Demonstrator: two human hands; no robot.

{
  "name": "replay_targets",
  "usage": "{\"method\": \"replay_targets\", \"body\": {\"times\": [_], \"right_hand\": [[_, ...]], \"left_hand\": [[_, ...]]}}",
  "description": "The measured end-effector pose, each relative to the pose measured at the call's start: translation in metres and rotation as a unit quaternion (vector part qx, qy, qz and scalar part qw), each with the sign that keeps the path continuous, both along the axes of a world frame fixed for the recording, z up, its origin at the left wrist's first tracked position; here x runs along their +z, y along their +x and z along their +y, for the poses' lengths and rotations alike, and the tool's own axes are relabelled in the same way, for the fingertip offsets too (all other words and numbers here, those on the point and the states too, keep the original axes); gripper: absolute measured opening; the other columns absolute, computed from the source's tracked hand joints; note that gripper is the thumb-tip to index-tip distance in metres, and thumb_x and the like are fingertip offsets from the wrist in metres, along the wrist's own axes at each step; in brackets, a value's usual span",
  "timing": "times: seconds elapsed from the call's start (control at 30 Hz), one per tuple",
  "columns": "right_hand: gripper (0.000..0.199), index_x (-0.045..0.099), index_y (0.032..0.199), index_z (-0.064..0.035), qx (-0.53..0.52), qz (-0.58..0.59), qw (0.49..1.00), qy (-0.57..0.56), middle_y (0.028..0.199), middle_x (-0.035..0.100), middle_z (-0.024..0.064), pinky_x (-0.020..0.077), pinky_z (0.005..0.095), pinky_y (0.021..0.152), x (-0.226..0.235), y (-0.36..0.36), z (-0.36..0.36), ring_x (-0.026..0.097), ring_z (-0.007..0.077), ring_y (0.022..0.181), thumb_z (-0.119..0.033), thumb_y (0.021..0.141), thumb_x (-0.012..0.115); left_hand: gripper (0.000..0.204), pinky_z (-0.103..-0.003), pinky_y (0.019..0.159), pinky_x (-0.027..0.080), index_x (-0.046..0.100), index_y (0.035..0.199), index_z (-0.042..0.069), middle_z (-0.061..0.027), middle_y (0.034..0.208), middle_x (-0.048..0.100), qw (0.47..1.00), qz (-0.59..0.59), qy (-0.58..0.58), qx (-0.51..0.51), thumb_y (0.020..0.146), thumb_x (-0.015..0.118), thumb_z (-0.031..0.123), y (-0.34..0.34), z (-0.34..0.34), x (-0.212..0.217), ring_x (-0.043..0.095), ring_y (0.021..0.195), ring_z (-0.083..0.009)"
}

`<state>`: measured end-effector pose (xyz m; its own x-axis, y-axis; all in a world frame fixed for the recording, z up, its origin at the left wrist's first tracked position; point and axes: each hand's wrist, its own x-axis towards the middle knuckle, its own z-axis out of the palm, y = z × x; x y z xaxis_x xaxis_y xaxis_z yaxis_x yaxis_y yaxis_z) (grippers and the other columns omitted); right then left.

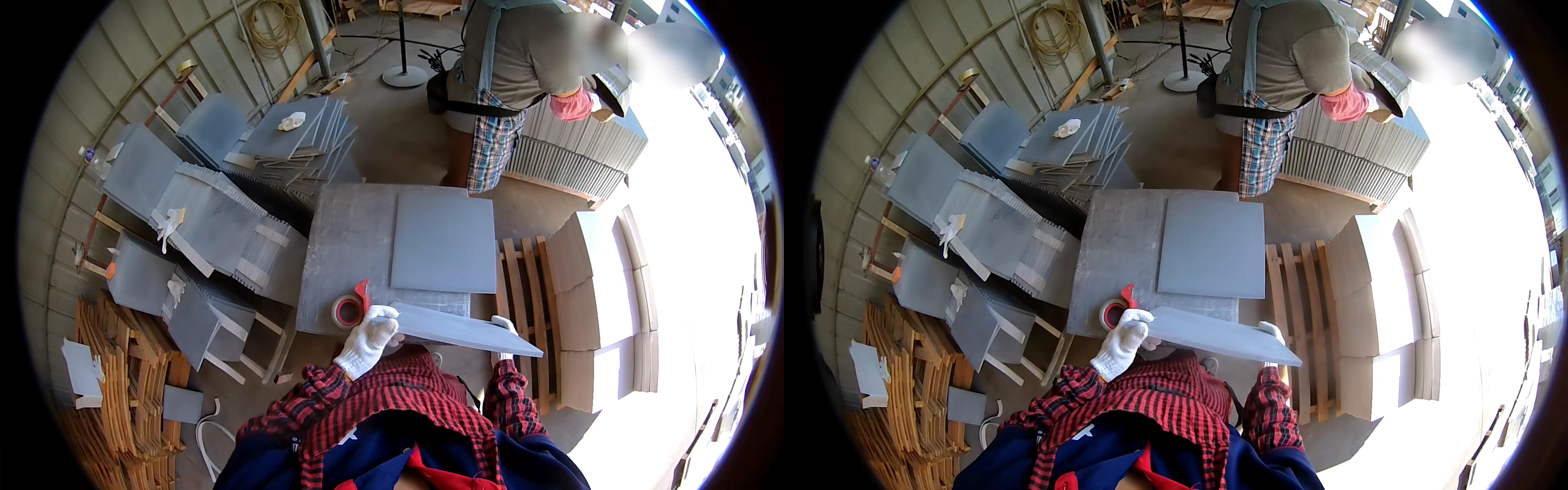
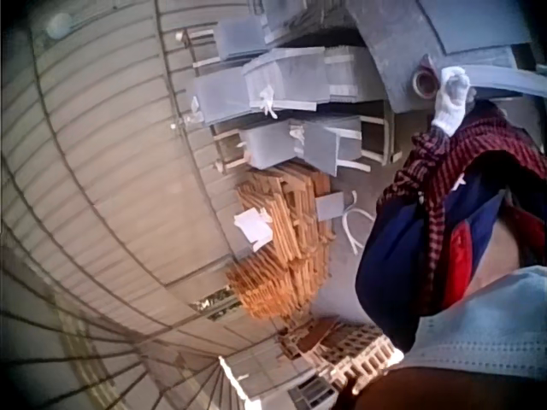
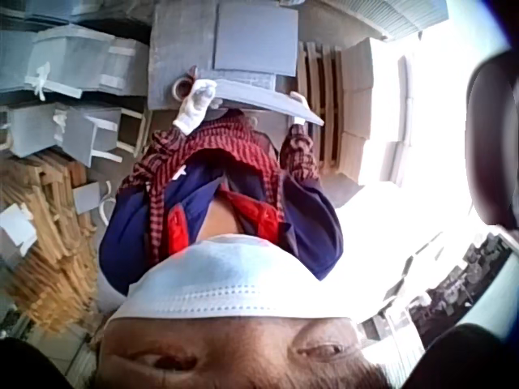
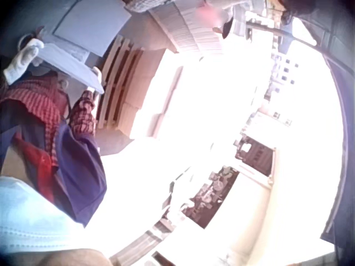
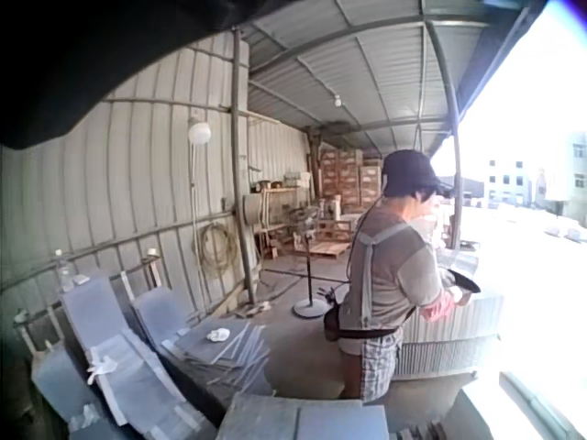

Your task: The person places gray rectangular boards into cardboard boxes with the help of a coworker. They use a handheld tape dispenser to seal the boxes and then stack the finished packages on a nearby pallet. The process is repeated for multiple boards.

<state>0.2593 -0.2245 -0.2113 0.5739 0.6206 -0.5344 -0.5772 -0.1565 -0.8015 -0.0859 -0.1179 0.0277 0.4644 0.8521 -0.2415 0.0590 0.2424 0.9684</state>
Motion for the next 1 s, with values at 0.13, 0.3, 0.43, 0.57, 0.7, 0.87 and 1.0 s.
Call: {"method": "replay_targets", "body": {"times": [0.13, 0.3, 0.43, 0.57, 0.7, 0.87, 1.0], "right_hand": [[0.027, 0.073, 0.111, -0.0029, 0.001, 0.023, 1.0, -0.02, 0.104, 0.073, 0.0135, 0.0547, 0.0362, 0.091, 0.007, -0.005, 0.006, 0.069, 0.0252, 0.095, -0.02, 0.095, 0.061], [0.027, 0.072, 0.112, -0.0015, 0.04, -0.057, 0.998, 0.007, 0.103, 0.072, 0.0138, 0.055, 0.0357, 0.09, -0.01, 0.001, 0.003, 0.069, 0.0258, 0.094, -0.018, 0.096, 0.059], [0.026, 0.072, 0.113, -0.0017, 0.009, 0.026, 0.999, -0.019, 0.103, 0.072, 0.0134, 0.0552, 0.0356, 0.09, -0.01, 0.004, 0.006, 0.069, 0.0261, 0.093, -0.018, 0.097, 0.059], [0.026, 0.072, 0.112, -0.0018, -0.003, 0.079, 0.996, -0.03, 0.103, 0.072, 0.0132, 0.0552, 0.0359, 0.09, 0.004, 0.003, 0.011, 0.069, 0.0266, 0.093, -0.018, 0.096, 0.059], [0.026, 0.072, 0.111, -0.0022, 0.024, -0.021, 0.998, -0.046, 0.103, 0.072, 0.0131, 0.0549, 0.0364, 0.09, 0.013, -0.005, 0.007, 0.069, 0.0259, 0.094, -0.019, 0.096, 0.059], [0.027, 0.072, 0.112, -0.0027, 0.053, -0.093, 0.994, -0.015, 0.105, 0.073, 0.0127, 0.0551, 0.0371, 0.092, 0.019, -0.008, 0.001, 0.07, 0.0249, 0.096, -0.02, 0.098, 0.057], [0.027, 0.072, 0.112, -0.0025, 0.056, -0.07, 0.996, -0.008, 0.106, 0.073, 0.0127, 0.0551, 0.0367, 0.093, 0.005, 0.0, 0.0, 0.07, 0.0248, 0.097, -0.02, 0.098, 0.057]], "left_hand": [[0.043, -0.03, 0.077, 0.057, 0.05, 0.127, 0.006, -0.0139, 0.102, 0.068, 1.0, 0.025, 0.014, -0.008, 0.105, 0.053, 0.043, -0.005, 0.0, -0.001, 0.072, 0.088, -0.0189], [0.043, -0.03, 0.075, 0.058, 0.05, 0.127, 0.007, -0.013, 0.102, 0.067, 0.999, 0.029, 0.024, -0.011, 0.106, 0.051, 0.044, -0.004, 0.001, -0.004, 0.072, 0.087, -0.0191], [0.041, -0.029, 0.075, 0.058, 0.05, 0.128, 0.007, -0.012, 0.102, 0.066, 0.998, 0.033, 0.042, -0.019, 0.107, 0.049, 0.043, -0.003, 0.001, -0.005, 0.071, 0.087, -0.0188], [0.042, -0.031, 0.077, 0.058, 0.051, 0.127, 0.007, -0.01, 0.102, 0.066, 0.997, 0.057, 0.04, -0.022, 0.104, 0.055, 0.041, -0.004, -0.001, 0.003, 0.071, 0.089, -0.0184], [0.042, -0.031, 0.079, 0.058, 0.052, 0.128, 0.008, -0.0094, 0.103, 0.066, 0.999, 0.049, 0.017, -0.011, 0.103, 0.059, 0.042, -0.007, -0.004, 0.002, 0.071, 0.091, -0.0173], [0.042, -0.031, 0.078, 0.056, 0.053, 0.128, 0.011, -0.0072, 0.097, 0.068, 0.996, 0.083, 0.042, -0.014, 0.102, 0.06, 0.043, -0.007, -0.007, 0.008, 0.068, 0.085, -0.0144], [0.044, -0.031, 0.077, 0.054, 0.052, 0.129, 0.012, -0.004, 0.089, 0.069, 0.994, 0.094, 0.056, -0.004, 0.1, 0.062, 0.044, -0.008, -0.01, 0.0, 0.064, 0.078, -0.0128]]}}
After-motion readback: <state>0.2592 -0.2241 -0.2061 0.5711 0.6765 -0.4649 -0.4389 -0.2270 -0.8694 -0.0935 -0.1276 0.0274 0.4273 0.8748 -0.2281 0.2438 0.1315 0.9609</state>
